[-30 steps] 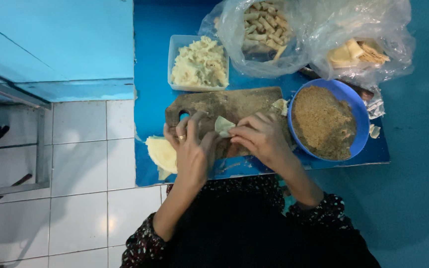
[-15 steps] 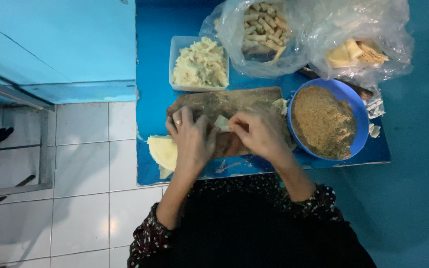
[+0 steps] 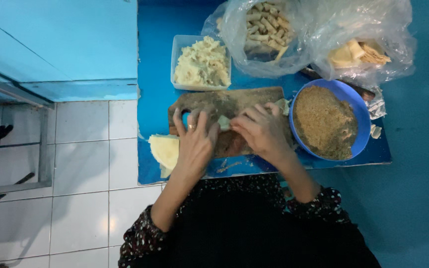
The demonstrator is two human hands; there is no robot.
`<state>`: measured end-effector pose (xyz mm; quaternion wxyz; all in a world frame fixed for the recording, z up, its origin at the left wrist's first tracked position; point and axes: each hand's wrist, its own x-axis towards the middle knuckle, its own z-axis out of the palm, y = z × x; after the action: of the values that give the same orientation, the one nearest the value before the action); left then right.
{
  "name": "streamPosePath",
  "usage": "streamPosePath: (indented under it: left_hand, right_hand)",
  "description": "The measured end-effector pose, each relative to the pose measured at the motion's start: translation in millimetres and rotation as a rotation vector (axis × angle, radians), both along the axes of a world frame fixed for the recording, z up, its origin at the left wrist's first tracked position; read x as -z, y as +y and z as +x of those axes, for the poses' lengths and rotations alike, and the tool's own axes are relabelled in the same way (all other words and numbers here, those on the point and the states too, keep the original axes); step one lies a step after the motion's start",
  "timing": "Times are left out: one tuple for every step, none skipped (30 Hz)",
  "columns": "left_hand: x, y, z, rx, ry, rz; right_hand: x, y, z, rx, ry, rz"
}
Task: The person cuts a large flat sheet of dough on a wooden cutting board with a knife, slicing it into smaller pieces. They then fold and roll the cut pieces by hand and place the finished pieces into a plastic bag on the table.
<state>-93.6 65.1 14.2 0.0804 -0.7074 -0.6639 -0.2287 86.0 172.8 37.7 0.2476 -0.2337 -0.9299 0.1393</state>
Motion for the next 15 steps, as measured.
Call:
streamPosePath:
  left_hand:
    - [-1, -3, 0, 0.010, -0.005, 0.016]
    - [-2, -4, 0, 0.022, -0.009, 0.034]
    - [-3, -4, 1, -0.011, -0.037, 0.023]
    - [-4, -3, 3, -0.046, -0.070, 0.001]
    - [-5, -2, 6, -0.082, -0.103, -0.026]
    - [-7, 0, 8, -0.103, -0.159, -0.047]
    - [-8, 4, 9, -0.121, -0.215, -0.059]
    - [-10, 5, 9, -0.141, -0.270, -0.066]
    - [-12, 6, 9, -0.137, -0.308, -0.030]
    - [-14, 6, 9, -0.134, -0.346, 0.005]
    - [-16, 4, 9, -0.131, -0.384, 0.040]
    - [-17, 2, 8, -0.106, -0.364, 0.063]
    - [-18, -2, 9, -0.078, -0.343, 0.084]
    - [-19, -6, 10, -0.049, -0.325, 0.102]
    - [-19, -9, 11, -0.052, -0.288, 0.078]
  right_hand:
    - [-1, 1, 0, -0.010, -0.021, -0.022]
    - [-1, 2, -1, -0.019, -0.042, -0.042]
    - [-2, 3, -1, 0.013, -0.053, -0.072]
    - [-2, 4, -3, 0.043, -0.067, -0.112]
    - [-2, 5, -4, 0.073, -0.084, -0.157]
    - [-1, 6, -5, 0.091, -0.088, -0.192]
    - [0, 7, -6, 0.111, -0.090, -0.220]
    - [1, 7, -7, 0.130, -0.091, -0.243]
    - [2, 6, -7, 0.135, -0.050, -0.277]
    - [4, 4, -7, 0.139, -0.008, -0.314]
    - [5, 1, -6, 0.143, 0.033, -0.350]
    - [5, -3, -4, 0.122, 0.050, -0.299]
    - [6, -8, -2, 0.104, 0.066, -0.250]
    - [5, -12, 0, 0.088, 0.081, -0.203]
    - [4, -15, 0, 0.093, 0.056, -0.155]
